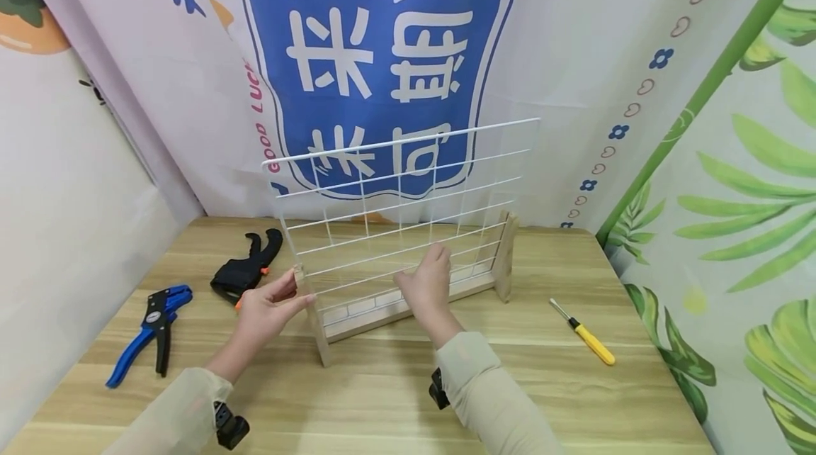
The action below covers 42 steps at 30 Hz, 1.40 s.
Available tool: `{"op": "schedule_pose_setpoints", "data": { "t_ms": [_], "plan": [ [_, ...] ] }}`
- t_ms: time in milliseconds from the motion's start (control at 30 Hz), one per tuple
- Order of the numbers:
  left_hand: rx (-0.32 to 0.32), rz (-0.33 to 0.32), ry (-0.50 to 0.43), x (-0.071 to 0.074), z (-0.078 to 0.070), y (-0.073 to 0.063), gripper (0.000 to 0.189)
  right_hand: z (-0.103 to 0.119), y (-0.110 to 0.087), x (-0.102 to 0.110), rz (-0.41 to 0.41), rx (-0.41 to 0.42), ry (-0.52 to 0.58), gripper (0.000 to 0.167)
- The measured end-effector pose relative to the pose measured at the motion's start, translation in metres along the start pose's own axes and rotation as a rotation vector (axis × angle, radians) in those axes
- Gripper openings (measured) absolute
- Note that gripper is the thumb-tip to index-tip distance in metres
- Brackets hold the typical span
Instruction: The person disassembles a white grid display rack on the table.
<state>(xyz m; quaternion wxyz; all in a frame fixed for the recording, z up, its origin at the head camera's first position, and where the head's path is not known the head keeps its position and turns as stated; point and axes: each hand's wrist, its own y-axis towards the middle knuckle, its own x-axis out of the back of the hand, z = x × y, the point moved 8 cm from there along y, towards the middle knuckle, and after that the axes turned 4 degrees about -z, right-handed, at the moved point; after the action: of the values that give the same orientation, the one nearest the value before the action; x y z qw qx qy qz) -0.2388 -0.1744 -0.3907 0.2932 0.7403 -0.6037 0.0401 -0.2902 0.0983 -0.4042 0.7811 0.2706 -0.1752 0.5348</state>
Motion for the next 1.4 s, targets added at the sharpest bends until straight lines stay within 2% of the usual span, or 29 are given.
{"op": "schedule_pose_setpoints", "data": {
  "t_ms": [167, 300, 500, 633, 867, 1100, 1267, 1400],
  "plan": [
    [0.124, 0.066, -0.022, 0.000, 0.005, -0.003, 0.062, 0.001, -0.006, 0.000, 0.016, -0.005, 0.002, 0.065],
    [0.194, 0.116, -0.014, 0.002, 0.003, -0.004, 0.064, 0.002, -0.010, 0.001, 0.016, 0.004, 0.008, 0.066],
    [0.262, 0.205, 0.037, 0.005, 0.000, -0.005, 0.068, 0.005, -0.016, 0.002, 0.001, 0.028, 0.009, 0.067],
    [0.297, 0.241, 0.076, 0.008, -0.002, -0.006, 0.069, 0.006, -0.019, 0.003, -0.012, 0.037, 0.000, 0.065],
    [0.279, 0.290, 0.130, 0.012, -0.008, -0.005, 0.069, 0.004, -0.023, 0.004, -0.005, -0.001, 0.031, 0.061],
    [0.216, 0.371, 0.217, 0.018, -0.015, -0.004, 0.064, 0.006, -0.030, 0.001, 0.015, -0.016, 0.053, 0.060],
    [0.180, 0.391, 0.235, 0.018, -0.015, -0.004, 0.063, 0.005, -0.031, 0.001, 0.008, -0.014, 0.034, 0.062],
    [0.125, 0.394, 0.250, 0.016, -0.014, -0.005, 0.065, 0.004, -0.030, 0.003, 0.002, -0.012, 0.014, 0.064]
  ]
}}
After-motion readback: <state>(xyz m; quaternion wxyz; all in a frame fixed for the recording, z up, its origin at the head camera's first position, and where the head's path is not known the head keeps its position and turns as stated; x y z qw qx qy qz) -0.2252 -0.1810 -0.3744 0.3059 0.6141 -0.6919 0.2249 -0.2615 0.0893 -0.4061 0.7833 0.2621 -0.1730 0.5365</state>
